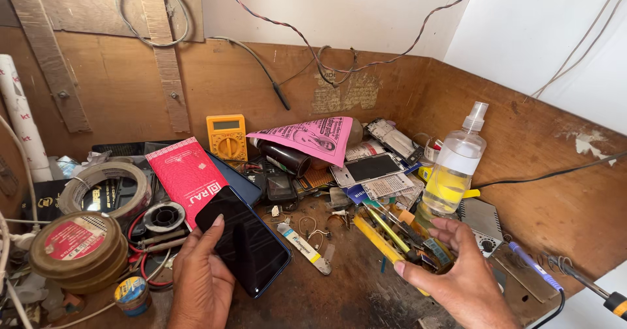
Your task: The person holds a blue smartphone and repeatedly presses along its edges and back, then rotates it to inspect the screen and sides. The person continues to press and rotate the phone, checking for fit or alignment without using tools.
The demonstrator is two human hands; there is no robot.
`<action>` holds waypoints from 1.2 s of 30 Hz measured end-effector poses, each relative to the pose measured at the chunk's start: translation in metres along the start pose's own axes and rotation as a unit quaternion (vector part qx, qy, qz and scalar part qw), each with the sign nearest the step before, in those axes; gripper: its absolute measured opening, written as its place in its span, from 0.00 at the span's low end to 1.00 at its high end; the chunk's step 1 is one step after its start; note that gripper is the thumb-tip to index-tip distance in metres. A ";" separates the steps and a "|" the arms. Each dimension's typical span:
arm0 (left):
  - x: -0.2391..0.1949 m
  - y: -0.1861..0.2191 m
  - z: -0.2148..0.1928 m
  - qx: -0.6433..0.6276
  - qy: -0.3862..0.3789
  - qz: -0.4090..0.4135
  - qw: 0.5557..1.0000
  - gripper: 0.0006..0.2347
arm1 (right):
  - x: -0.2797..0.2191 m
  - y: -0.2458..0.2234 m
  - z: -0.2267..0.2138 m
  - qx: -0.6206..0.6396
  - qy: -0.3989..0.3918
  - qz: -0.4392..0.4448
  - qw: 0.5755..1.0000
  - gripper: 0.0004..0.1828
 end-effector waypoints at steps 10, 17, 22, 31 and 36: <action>0.003 -0.003 -0.006 0.009 0.021 -0.024 0.999 0.09 | -0.021 -0.007 0.014 -0.049 -0.007 0.040 0.998 0.62; 0.003 -0.002 -0.007 0.001 0.019 -0.024 1.000 0.08 | -0.044 -0.019 0.049 -0.137 0.046 -0.026 0.989 0.64; 0.002 -0.003 -0.005 -0.013 0.012 -0.028 0.999 0.07 | -0.035 -0.017 0.066 -0.114 0.037 -0.048 0.992 0.66; 0.001 -0.005 0.000 -0.052 -0.025 -0.020 0.998 0.09 | -0.021 0.011 0.033 -0.005 0.040 0.043 0.998 0.28; 0.004 -0.013 0.002 -0.077 -0.024 -0.068 0.994 0.14 | -0.007 0.018 0.014 -0.007 0.062 0.003 0.998 0.14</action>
Point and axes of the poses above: each hand's wrist, its own x-axis towards the middle knuckle, its own z-axis out of the palm, y = z × x, the point moved 4 cm from there along x, towards the middle knuckle, and after that the axes turned 6 degrees about z, right-handed, at the moved point
